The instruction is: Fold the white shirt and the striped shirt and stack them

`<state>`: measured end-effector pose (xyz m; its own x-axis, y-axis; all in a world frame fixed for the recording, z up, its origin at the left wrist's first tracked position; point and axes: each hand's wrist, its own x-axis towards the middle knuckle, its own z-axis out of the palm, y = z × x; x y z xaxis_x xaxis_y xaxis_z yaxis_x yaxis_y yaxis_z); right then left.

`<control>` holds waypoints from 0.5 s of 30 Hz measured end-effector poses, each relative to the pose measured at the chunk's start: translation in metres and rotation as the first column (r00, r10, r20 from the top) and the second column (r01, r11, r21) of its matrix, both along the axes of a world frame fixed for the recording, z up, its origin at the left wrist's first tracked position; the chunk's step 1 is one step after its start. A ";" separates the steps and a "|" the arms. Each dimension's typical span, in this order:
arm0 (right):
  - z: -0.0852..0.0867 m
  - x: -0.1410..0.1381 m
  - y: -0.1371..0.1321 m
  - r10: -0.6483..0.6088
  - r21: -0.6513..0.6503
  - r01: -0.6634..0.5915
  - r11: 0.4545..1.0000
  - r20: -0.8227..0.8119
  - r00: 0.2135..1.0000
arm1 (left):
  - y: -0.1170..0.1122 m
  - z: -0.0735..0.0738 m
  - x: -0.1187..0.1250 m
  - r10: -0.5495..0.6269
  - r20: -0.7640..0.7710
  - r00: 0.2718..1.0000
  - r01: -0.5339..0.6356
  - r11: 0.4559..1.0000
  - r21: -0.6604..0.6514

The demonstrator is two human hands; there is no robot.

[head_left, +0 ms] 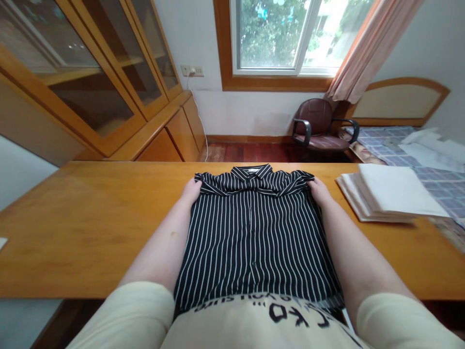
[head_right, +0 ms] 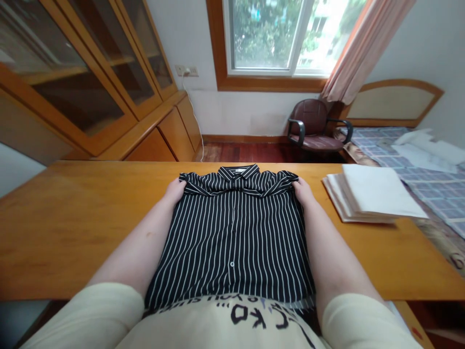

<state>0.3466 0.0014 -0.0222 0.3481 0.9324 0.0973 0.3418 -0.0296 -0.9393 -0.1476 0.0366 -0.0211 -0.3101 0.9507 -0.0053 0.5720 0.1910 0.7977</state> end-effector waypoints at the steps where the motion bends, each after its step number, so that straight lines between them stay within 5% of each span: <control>1: -0.004 0.000 0.002 -0.012 0.021 0.012 1.000 0.005 1.000 | 0.001 -0.002 0.001 -0.001 0.009 1.000 0.000 1.000 0.031; 7: -0.019 0.008 0.001 -0.151 0.151 0.169 0.974 -0.127 0.980 | -0.005 -0.011 -0.003 -0.004 0.147 0.989 -0.021 0.985 0.170; 15: -0.007 0.008 -0.009 -0.255 0.219 0.290 0.932 -0.175 0.951 | -0.006 -0.012 -0.013 0.028 0.445 0.895 -0.179 0.936 0.302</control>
<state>0.3550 -0.0076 -0.0289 0.6119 0.7546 0.2369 0.2163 0.1284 -0.9679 -0.1608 0.0304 -0.0333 -0.4455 0.8835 0.1446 0.1525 -0.0843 0.9847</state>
